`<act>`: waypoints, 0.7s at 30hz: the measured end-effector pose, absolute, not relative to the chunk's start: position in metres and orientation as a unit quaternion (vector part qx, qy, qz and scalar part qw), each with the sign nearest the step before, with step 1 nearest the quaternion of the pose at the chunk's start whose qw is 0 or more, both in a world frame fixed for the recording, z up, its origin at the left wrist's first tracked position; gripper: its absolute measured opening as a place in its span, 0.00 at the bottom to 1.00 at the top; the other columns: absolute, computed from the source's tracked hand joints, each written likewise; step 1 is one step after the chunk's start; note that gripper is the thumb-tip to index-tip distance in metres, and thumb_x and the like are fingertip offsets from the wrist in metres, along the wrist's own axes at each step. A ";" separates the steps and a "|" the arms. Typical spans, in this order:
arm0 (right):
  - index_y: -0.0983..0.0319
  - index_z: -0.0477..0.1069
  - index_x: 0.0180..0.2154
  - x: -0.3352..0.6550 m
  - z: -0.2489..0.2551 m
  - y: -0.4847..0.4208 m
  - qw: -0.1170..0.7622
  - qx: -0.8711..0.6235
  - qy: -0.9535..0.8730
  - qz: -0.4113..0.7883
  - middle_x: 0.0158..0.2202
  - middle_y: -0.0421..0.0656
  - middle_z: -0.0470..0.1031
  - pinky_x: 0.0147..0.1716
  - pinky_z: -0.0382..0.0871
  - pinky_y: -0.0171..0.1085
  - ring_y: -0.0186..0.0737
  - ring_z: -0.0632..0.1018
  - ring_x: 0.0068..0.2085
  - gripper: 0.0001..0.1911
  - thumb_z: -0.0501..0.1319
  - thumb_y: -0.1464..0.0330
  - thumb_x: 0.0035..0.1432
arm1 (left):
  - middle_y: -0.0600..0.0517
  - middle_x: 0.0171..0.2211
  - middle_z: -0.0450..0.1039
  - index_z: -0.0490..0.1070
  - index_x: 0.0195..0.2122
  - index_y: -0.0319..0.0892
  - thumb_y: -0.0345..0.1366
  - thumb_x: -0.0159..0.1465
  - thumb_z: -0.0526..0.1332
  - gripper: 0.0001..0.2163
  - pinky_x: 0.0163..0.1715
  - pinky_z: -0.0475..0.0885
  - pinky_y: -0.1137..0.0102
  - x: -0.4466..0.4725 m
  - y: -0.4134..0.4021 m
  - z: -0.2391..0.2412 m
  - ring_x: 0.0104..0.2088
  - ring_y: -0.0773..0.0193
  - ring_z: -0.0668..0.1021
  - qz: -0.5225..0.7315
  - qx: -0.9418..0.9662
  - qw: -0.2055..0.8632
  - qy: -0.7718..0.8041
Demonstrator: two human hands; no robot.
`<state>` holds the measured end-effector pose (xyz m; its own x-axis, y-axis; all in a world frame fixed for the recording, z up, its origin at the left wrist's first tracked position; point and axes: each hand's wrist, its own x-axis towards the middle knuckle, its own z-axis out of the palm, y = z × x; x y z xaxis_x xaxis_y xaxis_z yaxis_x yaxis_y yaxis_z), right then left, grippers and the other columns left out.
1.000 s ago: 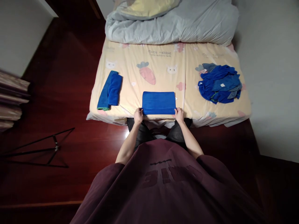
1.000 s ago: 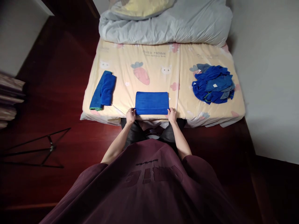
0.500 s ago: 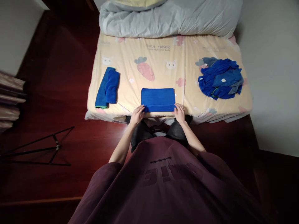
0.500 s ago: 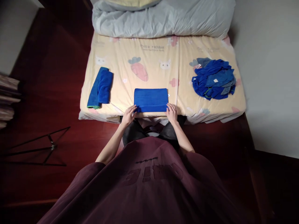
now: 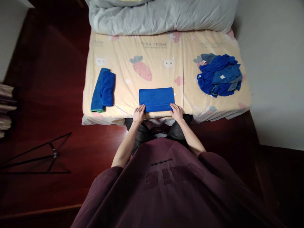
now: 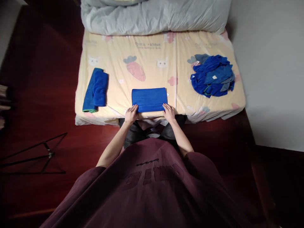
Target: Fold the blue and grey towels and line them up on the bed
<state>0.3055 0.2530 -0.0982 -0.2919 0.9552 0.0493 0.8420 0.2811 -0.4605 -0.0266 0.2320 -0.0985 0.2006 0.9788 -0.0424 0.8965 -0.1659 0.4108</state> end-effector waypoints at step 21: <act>0.63 0.81 0.48 0.322 -0.122 0.279 0.356 -0.613 -0.594 0.379 0.44 0.47 0.84 0.47 0.78 0.44 0.46 0.82 0.42 0.18 0.68 0.63 0.57 | 0.44 0.47 0.83 0.79 0.52 0.40 0.37 0.60 0.63 0.19 0.53 0.78 0.57 -0.050 0.234 -0.106 0.48 0.48 0.83 0.325 0.605 0.333 0.647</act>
